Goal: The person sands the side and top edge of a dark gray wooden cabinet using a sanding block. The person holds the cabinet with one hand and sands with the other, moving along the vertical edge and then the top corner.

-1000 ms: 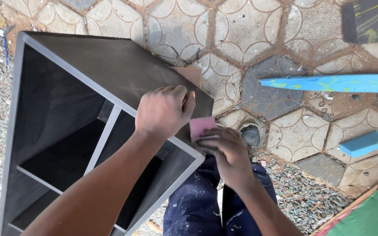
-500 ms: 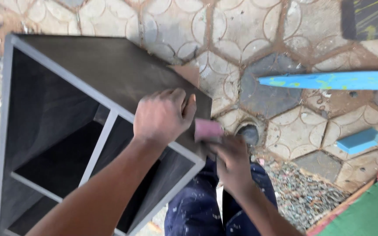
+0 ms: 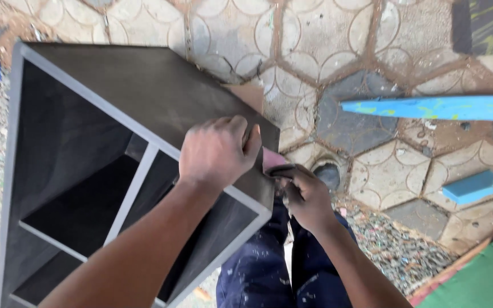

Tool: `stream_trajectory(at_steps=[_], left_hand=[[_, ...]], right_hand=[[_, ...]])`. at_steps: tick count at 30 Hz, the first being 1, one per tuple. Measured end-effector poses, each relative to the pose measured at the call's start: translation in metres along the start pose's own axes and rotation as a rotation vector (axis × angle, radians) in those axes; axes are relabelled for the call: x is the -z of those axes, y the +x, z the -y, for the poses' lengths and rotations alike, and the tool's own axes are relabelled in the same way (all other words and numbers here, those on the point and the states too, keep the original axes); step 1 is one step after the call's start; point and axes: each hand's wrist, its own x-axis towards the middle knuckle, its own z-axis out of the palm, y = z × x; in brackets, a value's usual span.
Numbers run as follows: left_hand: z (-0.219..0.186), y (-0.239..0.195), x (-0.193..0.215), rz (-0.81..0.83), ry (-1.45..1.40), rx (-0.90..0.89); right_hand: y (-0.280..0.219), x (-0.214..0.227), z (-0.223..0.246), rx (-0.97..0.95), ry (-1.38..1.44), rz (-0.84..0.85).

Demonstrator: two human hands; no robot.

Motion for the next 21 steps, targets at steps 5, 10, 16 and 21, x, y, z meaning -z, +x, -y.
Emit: stream_trajectory(at_steps=[5, 10, 16, 21], left_hand=[[-0.003, -0.007, 0.004, 0.050, -0.010, 0.027], [-0.002, -0.001, 0.007, 0.091, 0.003, 0.035], [0.001, -0.001, 0.001, 0.036, -0.007, -0.011], [0.000, 0.001, 0.002, 0.081, 0.024, 0.007]], right_hand=[[-0.002, 0.022, 0.022, -0.433, 0.047, 0.135], [0.030, 0.005, 0.011, -0.799, 0.077, 0.176], [0.073, -0.036, 0.009, -0.789, -0.609, 0.329], [0.071, -0.039, 0.051, -0.648, -0.723, 0.200]])
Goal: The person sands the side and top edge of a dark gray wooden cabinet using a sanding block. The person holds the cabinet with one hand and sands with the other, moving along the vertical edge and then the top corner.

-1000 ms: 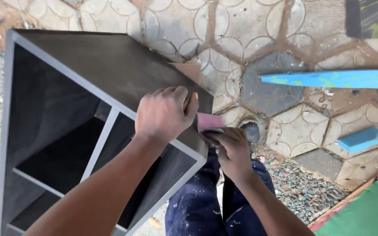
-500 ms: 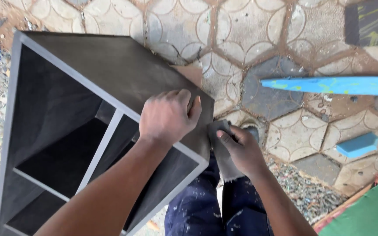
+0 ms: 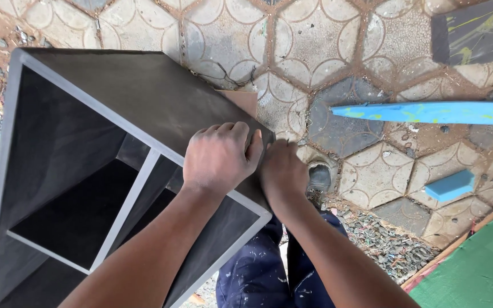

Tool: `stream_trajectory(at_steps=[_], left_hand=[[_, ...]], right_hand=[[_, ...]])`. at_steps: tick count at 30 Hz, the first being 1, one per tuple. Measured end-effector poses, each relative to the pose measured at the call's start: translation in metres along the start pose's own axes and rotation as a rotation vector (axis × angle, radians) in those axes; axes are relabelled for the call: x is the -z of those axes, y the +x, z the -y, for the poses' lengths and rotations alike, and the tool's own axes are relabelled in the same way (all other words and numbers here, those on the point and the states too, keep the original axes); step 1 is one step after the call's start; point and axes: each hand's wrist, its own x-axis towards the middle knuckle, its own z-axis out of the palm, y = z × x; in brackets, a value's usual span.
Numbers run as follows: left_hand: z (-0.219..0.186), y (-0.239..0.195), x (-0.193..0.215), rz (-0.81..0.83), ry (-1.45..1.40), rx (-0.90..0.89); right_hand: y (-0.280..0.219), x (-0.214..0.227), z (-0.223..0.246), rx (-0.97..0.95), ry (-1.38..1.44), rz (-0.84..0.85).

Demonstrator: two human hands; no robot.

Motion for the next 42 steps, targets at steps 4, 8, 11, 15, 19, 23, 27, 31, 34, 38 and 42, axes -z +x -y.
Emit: stream_trajectory(at_steps=[4, 8, 11, 15, 19, 23, 27, 31, 34, 38, 42], left_hand=[[0.001, -0.001, 0.006, -0.053, -0.029, -0.039], [-0.001, 0.001, 0.005, -0.032, -0.038, -0.045], [0.003, -0.001, 0.006, -0.043, -0.018, -0.051], [0.000, 0.000, 0.006, -0.072, -0.025, -0.079], [0.000, -0.001, 0.007, -0.081, -0.030, -0.058], [0.001, 0.000, 0.002, -0.089, -0.036, -0.076], [0.001, 0.001, 0.006, -0.071, -0.069, -0.079], [0.002, 0.000, 0.004, -0.103, -0.055, -0.102], [0.004, -0.002, 0.002, -0.065, -0.071, -0.080], [0.003, 0.001, 0.003, -0.038, -0.103, -0.080], [0.002, -0.001, 0.004, -0.017, -0.082, -0.055]], right_hand=[[-0.015, 0.005, -0.004, -0.021, 0.035, 0.032], [0.008, 0.000, -0.005, -0.090, 0.072, 0.041], [-0.019, 0.005, 0.002, -0.048, 0.031, 0.031], [-0.003, -0.004, -0.009, -0.022, 0.047, -0.033], [-0.010, 0.003, 0.003, -0.070, 0.054, -0.002], [-0.023, 0.004, 0.002, -0.017, 0.028, 0.031], [0.035, -0.040, -0.023, -0.068, 0.096, -0.004], [-0.033, 0.016, 0.008, -0.031, 0.046, 0.129], [-0.012, 0.002, 0.002, -0.050, 0.171, 0.170], [0.048, -0.025, -0.019, -0.051, 0.061, 0.164], [0.076, -0.045, -0.044, -0.087, 0.271, 0.265]])
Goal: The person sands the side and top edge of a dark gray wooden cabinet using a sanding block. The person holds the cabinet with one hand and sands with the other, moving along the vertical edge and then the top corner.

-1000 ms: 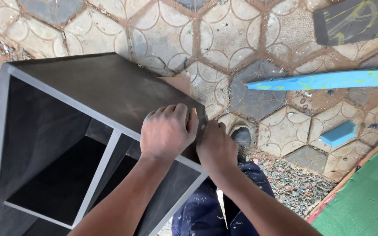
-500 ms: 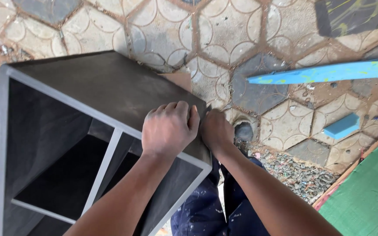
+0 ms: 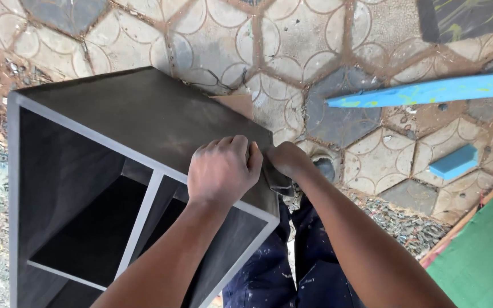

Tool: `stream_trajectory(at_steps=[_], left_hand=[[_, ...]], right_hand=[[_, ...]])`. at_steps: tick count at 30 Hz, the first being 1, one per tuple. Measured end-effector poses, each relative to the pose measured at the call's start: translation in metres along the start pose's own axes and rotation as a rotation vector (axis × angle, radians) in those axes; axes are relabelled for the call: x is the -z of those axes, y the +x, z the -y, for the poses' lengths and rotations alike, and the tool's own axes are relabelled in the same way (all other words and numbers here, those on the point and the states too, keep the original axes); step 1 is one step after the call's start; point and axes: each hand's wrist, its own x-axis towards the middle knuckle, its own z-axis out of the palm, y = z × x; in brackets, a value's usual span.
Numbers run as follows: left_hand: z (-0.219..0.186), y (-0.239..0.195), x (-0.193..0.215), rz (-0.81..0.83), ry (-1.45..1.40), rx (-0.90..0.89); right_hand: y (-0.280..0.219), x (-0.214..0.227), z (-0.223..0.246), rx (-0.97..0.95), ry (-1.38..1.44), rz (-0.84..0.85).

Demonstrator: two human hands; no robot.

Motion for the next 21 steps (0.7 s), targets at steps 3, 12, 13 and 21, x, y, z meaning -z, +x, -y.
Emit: stream_trajectory(at_steps=[3, 12, 13, 21], left_hand=[[0.001, -0.002, -0.001, 0.024, 0.003, 0.021], [-0.001, 0.002, 0.001, 0.061, 0.025, 0.014], [0.000, 0.001, -0.002, 0.054, 0.027, 0.012], [-0.004, -0.002, 0.002, 0.013, 0.050, 0.032]], right_hand=[[-0.027, -0.001, 0.038, -0.047, -0.298, -0.040], [-0.106, 0.021, 0.041, -0.018, 0.096, -0.067], [-0.095, 0.015, 0.036, -0.013, 0.095, -0.072], [-0.125, 0.019, 0.053, 0.024, -0.132, -0.220]])
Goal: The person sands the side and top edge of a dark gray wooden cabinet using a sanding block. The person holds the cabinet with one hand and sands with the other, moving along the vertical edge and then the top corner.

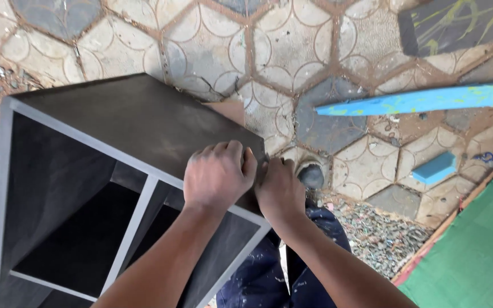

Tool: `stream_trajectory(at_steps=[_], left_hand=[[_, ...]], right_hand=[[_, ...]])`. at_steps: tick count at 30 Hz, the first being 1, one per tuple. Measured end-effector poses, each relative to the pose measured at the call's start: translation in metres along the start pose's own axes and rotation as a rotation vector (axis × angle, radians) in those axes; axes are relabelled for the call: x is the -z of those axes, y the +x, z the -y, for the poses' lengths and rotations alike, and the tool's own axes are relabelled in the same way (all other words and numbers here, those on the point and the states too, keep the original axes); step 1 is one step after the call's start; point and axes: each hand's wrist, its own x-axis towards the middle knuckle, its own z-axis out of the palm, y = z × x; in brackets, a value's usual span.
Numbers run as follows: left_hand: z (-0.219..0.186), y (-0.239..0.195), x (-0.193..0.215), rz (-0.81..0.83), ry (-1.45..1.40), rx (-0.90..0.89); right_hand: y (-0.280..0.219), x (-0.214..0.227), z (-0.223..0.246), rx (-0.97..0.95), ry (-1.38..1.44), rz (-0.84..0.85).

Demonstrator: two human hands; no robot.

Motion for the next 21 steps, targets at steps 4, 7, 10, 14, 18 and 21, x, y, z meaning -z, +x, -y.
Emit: stream_trajectory(at_steps=[4, 7, 10, 14, 18, 21], left_hand=[[0.001, 0.003, -0.005, 0.000, -0.019, -0.018], [0.000, 0.001, 0.002, -0.011, 0.008, -0.005], [-0.002, 0.004, -0.002, -0.031, -0.028, -0.009], [-0.001, 0.003, -0.004, -0.007, -0.032, -0.002], [-0.005, 0.004, -0.007, -0.013, -0.051, 0.012], [-0.004, 0.003, 0.001, 0.053, -0.058, 0.019]], right_hand=[[0.034, -0.008, 0.000, -0.064, 0.065, 0.013], [0.029, -0.014, -0.002, -0.001, -0.061, 0.002], [0.005, -0.002, -0.001, -0.043, 0.008, 0.035], [0.054, -0.033, -0.018, -0.028, 0.012, -0.067], [0.012, 0.000, 0.001, -0.001, 0.011, 0.007], [0.025, -0.027, -0.029, 0.001, 0.106, -0.018]])
